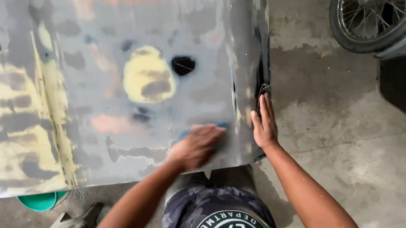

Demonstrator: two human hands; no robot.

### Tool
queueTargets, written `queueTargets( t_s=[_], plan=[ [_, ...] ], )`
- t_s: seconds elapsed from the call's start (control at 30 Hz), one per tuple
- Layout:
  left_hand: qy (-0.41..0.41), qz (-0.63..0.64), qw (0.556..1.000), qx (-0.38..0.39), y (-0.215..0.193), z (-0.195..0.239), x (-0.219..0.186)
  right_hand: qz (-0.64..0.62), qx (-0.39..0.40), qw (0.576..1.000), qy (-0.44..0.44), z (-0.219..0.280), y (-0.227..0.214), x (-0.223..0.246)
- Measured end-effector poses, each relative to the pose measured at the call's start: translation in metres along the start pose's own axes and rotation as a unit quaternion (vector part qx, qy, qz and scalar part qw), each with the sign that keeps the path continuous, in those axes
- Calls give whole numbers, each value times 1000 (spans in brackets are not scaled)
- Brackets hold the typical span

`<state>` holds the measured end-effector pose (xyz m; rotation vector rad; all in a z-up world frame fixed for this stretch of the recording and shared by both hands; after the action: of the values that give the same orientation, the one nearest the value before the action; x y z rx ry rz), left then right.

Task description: Sanding a car body part and wiping it down with water using a cloth.

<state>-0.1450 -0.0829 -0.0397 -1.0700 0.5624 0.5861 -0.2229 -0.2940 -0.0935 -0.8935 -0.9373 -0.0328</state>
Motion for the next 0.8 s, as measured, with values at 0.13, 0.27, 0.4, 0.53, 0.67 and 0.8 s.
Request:
queueTargets(
  t_s=[0.13, 0.27, 0.4, 0.53, 0.67, 0.8],
  plan=[
    [-198, -134, 965, -112, -11, 125, 107, 12, 15, 1000, 10, 0, 0, 1],
    [-350, -155, 838, -390, -70, 190, 152, 13, 28, 999, 17, 4, 1, -1],
    [-272, -185, 864, -381, -99, 87, 162, 12, 32, 999, 25, 0, 7, -9],
    [-113, -173, 915, -348, -93, -27, 53, 10, 35, 999, 30, 6, 3, -5],
    [-38, -166, 977, -125, -37, -56, -27, 21, 37, 999, 15, 8, 7, -16],
    [53, -178, 980, -67, 30, -4, -23, 37, 12, 999, 10, 12, 4, -11]
  ],
)
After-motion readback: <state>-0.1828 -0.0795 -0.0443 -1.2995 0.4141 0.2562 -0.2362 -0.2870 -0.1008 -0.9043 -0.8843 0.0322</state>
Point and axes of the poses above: each hand's wrist, its own z-axis away from the middle knuckle, its own y-axis out of the palm, x = y × z, the point moved 10 cm from there along -z, towards the middle knuckle, and after that the axes turned 14 degrees about y, right-handed, at the moved point
